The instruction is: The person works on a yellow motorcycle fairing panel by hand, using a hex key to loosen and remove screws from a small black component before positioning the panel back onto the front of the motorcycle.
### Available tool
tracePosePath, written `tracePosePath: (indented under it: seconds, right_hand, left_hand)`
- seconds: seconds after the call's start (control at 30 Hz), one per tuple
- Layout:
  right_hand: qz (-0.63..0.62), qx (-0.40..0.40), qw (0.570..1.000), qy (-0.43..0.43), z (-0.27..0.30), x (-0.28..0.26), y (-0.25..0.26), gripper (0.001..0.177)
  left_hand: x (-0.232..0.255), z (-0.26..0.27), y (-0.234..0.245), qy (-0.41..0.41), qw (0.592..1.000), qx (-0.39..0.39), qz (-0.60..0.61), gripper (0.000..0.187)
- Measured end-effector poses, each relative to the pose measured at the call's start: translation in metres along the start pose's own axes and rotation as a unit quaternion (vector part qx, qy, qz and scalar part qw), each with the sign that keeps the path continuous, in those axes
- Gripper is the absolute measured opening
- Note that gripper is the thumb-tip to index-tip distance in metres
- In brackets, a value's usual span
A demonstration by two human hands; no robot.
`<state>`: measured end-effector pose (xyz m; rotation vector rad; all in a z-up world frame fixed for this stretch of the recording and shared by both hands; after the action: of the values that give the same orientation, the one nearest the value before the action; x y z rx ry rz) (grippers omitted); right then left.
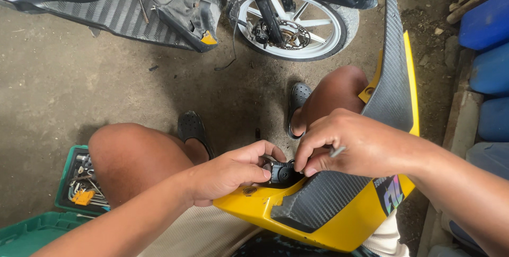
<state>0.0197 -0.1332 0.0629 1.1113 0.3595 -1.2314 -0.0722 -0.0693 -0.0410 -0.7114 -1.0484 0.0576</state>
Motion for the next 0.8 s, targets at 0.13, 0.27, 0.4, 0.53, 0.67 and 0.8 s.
tracePosePath:
  seconds: [0.13,0.27,0.4,0.53,0.67,0.8]
  right_hand:
    - [0.019,-0.002,0.998,0.067,-0.002,-0.020,-0.005,0.013]
    - [0.038,-0.008,0.999,-0.004,-0.008,-0.014,-0.009,0.017]
    - [0.031,-0.017,0.999,0.007,-0.008,-0.019,-0.013,0.017]
    - [0.020,-0.025,0.999,0.029,-0.009,-0.019,-0.015,0.017]
    - [0.016,-0.018,0.999,0.046,-0.009,-0.021,-0.018,0.012]
    - [0.037,-0.001,0.999,0.033,-0.009,-0.021,-0.016,0.012]
  left_hand:
    - [-0.002,-0.002,0.001,-0.011,1.000,-0.002,0.009,0.045]
    - [0.001,-0.004,0.001,-0.031,0.999,-0.007,-0.017,0.047]
    - [0.002,-0.003,0.001,-0.025,0.999,-0.006,-0.029,0.047]
    - [0.001,-0.004,0.003,-0.018,0.999,0.001,-0.046,0.047]
    - [0.003,-0.006,0.000,-0.033,0.999,-0.008,-0.034,0.047]
    - [0.004,-0.007,-0.001,-0.035,0.998,-0.007,-0.047,0.047]
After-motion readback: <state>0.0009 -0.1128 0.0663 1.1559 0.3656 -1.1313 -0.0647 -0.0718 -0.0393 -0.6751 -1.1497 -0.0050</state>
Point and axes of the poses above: each hand's wrist, its own z-axis away from the middle knuckle, its own y-axis out of the back of the hand, x = y × z, the point moved 10 cm from there along -z, towards the middle knuckle, and after that the axes turned 12 degrees about -y, right-handed, at the moved point
